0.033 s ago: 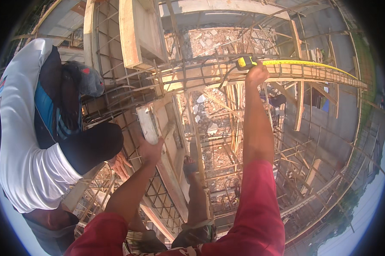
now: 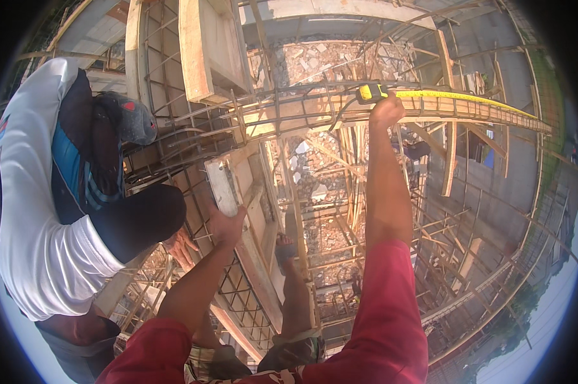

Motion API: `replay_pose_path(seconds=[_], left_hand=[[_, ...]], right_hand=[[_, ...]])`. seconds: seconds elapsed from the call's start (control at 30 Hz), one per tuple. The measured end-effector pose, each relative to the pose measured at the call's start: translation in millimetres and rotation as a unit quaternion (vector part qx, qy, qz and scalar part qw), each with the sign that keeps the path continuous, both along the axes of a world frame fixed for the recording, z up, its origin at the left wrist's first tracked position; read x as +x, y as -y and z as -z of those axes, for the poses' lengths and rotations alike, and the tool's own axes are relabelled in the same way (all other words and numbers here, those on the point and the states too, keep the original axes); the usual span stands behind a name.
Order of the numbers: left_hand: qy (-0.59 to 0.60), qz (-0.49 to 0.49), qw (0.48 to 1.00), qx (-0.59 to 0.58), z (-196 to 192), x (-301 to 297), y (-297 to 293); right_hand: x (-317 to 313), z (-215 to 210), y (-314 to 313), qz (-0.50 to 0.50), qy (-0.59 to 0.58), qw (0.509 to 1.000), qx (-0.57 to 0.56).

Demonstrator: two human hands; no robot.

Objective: The person positions and secures wooden planks onto a curved scaffolding structure while another worker hammers nearby. The person then uses a tape measure to measure sections of the formwork.

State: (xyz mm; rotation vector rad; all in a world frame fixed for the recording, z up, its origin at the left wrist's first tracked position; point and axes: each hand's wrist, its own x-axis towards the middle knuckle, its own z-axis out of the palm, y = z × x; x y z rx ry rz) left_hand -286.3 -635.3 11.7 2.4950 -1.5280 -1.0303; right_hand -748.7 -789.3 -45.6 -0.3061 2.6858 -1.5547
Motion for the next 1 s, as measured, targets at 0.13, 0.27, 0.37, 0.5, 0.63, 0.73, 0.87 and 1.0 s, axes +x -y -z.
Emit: replay_pose_path(seconds=[0.13, 0.27, 0.37, 0.5, 0.63, 0.73, 0.87, 1.0], left_hand=[[0.012, 0.006, 1.0, -0.008, 1.7, 0.1, -0.5], [0.006, -0.008, 1.0, 0.02, 2.5, -0.7, 1.2], [0.004, -0.01, 1.0, 0.02, 0.1, -3.1, 1.9], [-0.013, -0.021, 0.998, 0.064, -2.7, -0.9, 3.5], [0.004, -0.007, 0.999, 0.048, 0.3, -0.3, 4.1], [-0.016, -0.002, 1.0, 0.004, 2.2, 0.9, 1.2], [0.01, 0.008, 1.0, 0.017, 3.8, 1.4, 0.0], [0.003, -0.008, 1.0, 0.018, 3.0, -0.8, 1.7]], right_hand=[[-0.9, 11.5, 3.9, 0.031, -0.056, 0.996, 0.054], [-0.2, 13.6, -0.3, -0.032, -0.073, 0.994, 0.078], [-0.2, 8.2, 1.7, -0.007, -0.03, 0.995, 0.09], [-2.4, 5.8, 10.1, -0.024, -0.014, 0.998, 0.062], [-4.1, 7.3, 15.4, -0.048, -0.061, 0.989, 0.127], [-1.9, 6.9, 8.0, -0.054, -0.052, 0.988, 0.134], [3.7, 6.7, -2.1, -0.039, -0.044, 0.99, 0.127], [2.9, 7.8, -1.6, -0.056, -0.068, 0.988, 0.127]])
